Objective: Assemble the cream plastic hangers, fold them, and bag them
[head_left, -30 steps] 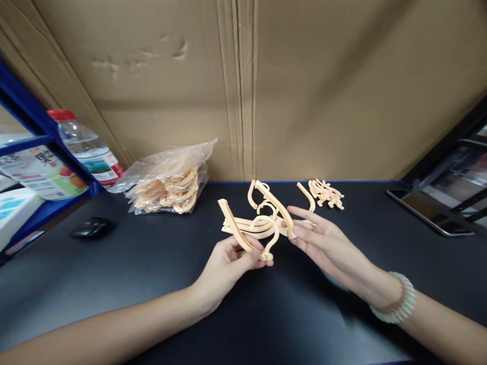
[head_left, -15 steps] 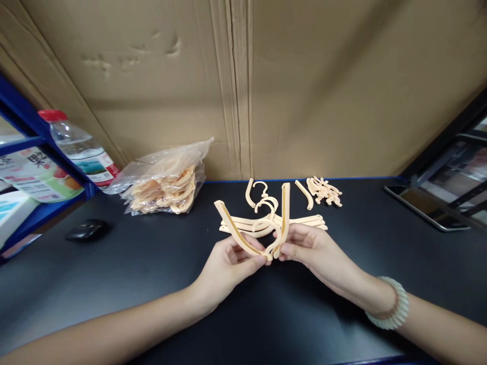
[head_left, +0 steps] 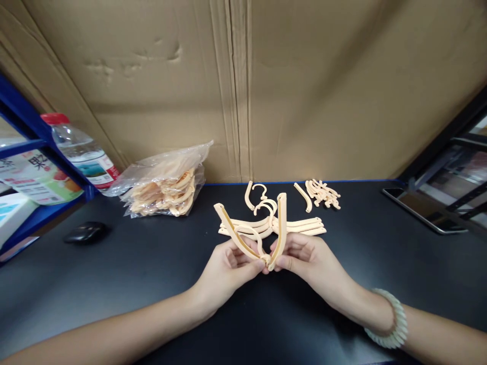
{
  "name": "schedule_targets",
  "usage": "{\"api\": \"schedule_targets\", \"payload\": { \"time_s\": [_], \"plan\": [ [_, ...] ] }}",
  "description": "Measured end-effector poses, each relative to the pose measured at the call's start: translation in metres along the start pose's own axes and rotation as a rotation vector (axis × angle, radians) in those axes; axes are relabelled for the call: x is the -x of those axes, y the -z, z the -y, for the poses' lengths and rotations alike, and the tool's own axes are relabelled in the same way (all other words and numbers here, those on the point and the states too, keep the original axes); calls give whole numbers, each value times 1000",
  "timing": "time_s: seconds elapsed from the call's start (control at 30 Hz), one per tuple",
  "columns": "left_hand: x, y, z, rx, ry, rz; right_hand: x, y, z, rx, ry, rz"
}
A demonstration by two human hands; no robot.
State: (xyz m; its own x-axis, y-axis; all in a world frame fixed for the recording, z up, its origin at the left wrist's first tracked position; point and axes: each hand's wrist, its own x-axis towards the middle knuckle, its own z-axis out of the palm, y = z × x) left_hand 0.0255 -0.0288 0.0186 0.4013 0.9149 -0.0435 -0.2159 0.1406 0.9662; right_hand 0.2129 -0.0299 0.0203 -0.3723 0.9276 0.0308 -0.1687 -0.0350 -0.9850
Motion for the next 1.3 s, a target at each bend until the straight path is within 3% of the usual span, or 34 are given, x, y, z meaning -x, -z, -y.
{"api": "schedule_targets", "payload": {
  "time_s": [0.2, 0.4, 0.83, 1.3],
  "plan": [
    [0, 0, 1, -14, -21, -34, -2, 7, 3, 107, 49, -70],
    [-1, 1, 3, -40, -25, -22, -2, 8, -3, 77, 28, -21],
    [-1, 2, 4, -20, 16, 59, -1, 1, -4, 41, 32, -49],
    [1, -2, 3, 16, -4, 23, 2, -2, -3, 56, 108, -52]
  ]
}}
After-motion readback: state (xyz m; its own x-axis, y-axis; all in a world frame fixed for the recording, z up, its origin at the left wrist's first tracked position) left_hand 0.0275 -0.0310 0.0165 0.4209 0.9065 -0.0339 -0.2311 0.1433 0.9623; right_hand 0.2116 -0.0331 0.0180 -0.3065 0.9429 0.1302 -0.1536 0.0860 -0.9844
